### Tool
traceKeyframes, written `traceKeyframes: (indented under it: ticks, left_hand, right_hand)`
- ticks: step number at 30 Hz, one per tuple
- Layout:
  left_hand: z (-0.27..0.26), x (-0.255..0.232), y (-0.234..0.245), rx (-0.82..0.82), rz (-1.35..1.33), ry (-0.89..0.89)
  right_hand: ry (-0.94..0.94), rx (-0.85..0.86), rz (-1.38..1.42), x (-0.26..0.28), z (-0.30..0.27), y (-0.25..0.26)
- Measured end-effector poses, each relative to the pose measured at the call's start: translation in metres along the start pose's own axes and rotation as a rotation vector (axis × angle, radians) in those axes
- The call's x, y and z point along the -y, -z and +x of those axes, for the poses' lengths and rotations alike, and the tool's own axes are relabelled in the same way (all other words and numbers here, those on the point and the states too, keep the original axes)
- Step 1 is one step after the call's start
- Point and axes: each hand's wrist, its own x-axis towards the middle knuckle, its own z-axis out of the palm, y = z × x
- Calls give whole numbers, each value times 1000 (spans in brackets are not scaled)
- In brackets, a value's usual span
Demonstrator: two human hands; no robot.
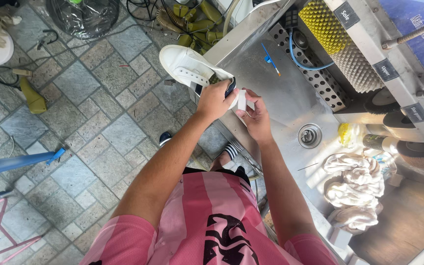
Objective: The person cleans a white sneaker by first scrubbing it with a white sponge, then spraying it with a blue handheld spray gun, and finally wiping it with a white cloth. The person handles the shoe and cleaning tools over a stainless steel sink.
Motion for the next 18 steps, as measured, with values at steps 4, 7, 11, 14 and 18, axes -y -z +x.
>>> traceKeyframes:
  ticks: [4,7,11,14,18]
  left_hand:
    - [9,-9,12,48,-86,27]
    - [9,-13,20,49,-146,5]
    - [10,-14,27,119,-145,50]
    - [5,-15,28,84,-182,23]
    - [7,-15,25,92,-165,88]
  right_hand:
    - [-48,11,10,4,-8,2]
    - [-11,13,52,-2,-5,0]
    - [12,-11,52,-17,20,6]
    - [-26,-6,15,-26,43,16]
    - [4,8,-89,-31,56,21]
